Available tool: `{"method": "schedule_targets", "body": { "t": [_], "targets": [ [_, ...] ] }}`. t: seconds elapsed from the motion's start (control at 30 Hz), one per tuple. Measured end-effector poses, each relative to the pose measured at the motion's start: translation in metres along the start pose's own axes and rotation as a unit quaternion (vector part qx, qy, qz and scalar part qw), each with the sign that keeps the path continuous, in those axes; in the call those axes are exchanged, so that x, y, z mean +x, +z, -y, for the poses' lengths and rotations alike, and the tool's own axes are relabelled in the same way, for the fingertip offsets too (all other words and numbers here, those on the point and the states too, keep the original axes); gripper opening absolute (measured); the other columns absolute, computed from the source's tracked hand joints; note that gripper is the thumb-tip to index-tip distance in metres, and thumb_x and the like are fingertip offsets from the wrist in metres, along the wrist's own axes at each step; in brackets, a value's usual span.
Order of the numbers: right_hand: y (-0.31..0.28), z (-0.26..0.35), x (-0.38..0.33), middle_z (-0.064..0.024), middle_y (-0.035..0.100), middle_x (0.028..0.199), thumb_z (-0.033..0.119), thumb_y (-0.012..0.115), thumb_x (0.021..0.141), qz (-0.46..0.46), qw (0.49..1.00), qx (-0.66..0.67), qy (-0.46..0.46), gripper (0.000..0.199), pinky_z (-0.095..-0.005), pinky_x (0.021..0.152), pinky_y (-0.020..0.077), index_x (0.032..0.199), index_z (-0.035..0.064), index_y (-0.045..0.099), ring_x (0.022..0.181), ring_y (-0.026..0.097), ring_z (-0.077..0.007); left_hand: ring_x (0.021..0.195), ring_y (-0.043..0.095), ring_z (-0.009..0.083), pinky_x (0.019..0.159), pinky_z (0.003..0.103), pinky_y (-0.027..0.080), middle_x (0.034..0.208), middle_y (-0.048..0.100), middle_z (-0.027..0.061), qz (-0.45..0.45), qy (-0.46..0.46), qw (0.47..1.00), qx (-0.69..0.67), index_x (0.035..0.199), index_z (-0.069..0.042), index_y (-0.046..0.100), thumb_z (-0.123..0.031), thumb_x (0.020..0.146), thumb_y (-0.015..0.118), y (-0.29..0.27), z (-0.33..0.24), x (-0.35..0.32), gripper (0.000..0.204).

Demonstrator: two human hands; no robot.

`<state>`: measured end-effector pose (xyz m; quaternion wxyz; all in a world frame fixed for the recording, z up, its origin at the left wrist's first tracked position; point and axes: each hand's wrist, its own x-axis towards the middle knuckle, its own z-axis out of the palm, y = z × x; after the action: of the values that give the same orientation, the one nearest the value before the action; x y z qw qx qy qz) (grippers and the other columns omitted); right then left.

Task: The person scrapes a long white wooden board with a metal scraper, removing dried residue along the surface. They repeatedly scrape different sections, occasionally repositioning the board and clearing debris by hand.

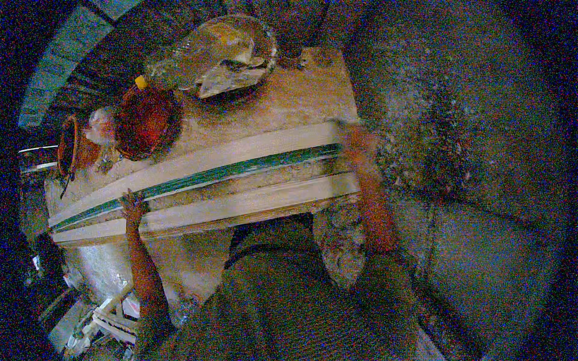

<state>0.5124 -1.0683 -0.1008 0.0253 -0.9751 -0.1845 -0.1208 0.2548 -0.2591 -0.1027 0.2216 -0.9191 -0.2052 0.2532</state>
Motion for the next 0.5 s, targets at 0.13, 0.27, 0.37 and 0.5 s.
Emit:
{"method": "schedule_targets", "body": {
  "t": [0.13,0.27,0.37,0.5],
  "targets": [
    [-0.093,-0.164,0.003,-0.0129,0.062,0.101,0.029,0.054,0.091,0.123,0.984,-0.025,0.129,0.033,-0.0444,0.083,0.0468,0.114,0.0061,0.059,0.091,0.061,-0.0284,0.143,0.005,0.0472,0.108,0.069,0.015,0.158,0.013,0.0176,0.008,-0.007,1.0,-0.001,0.153,-0.026,0.017,-0.056,0.097,0.037,-0.003,0.002,0.008,0.067],
    [-0.143,-0.13,0.03,-0.0121,0.064,0.093,0.034,0.056,0.093,0.188,0.958,0.131,0.174,0.035,-0.0417,0.078,0.0502,0.112,0.0052,0.06,0.083,0.063,-0.0249,0.144,0.005,0.0444,0.109,0.068,0.01,0.158,0.014,0.0174,-0.039,-0.017,0.999,-0.012,0.153,-0.021,0.019,-0.054,0.096,0.042,-0.008,-0.016,0.009,0.07],
    [-0.115,-0.067,0.03,-0.0102,0.064,0.085,0.034,0.059,0.093,0.03,0.963,0.22,0.155,0.031,-0.0378,0.067,0.0511,0.104,0.0057,0.061,0.073,0.063,-0.0216,0.145,0.004,0.0427,0.109,0.068,0.007,0.159,0.013,0.0168,-0.114,0.02,0.992,-0.05,0.153,-0.018,0.021,-0.054,0.096,0.043,-0.022,-0.062,-0.003,0.07],
    [-0.074,-0.024,-0.001,-0.0047,0.056,0.071,0.041,0.057,0.093,0.01,0.801,0.448,0.398,0.029,-0.0301,0.044,0.0413,0.088,0.0124,0.056,0.051,0.051,-0.0177,0.146,0.0,0.042,0.11,0.066,0.002,0.159,0.01,0.0156,-0.2,0.05,0.934,-0.292,0.153,-0.018,0.02,-0.052,0.096,0.045,-0.063,-0.147,-0.045,0.07]
  ]
}}
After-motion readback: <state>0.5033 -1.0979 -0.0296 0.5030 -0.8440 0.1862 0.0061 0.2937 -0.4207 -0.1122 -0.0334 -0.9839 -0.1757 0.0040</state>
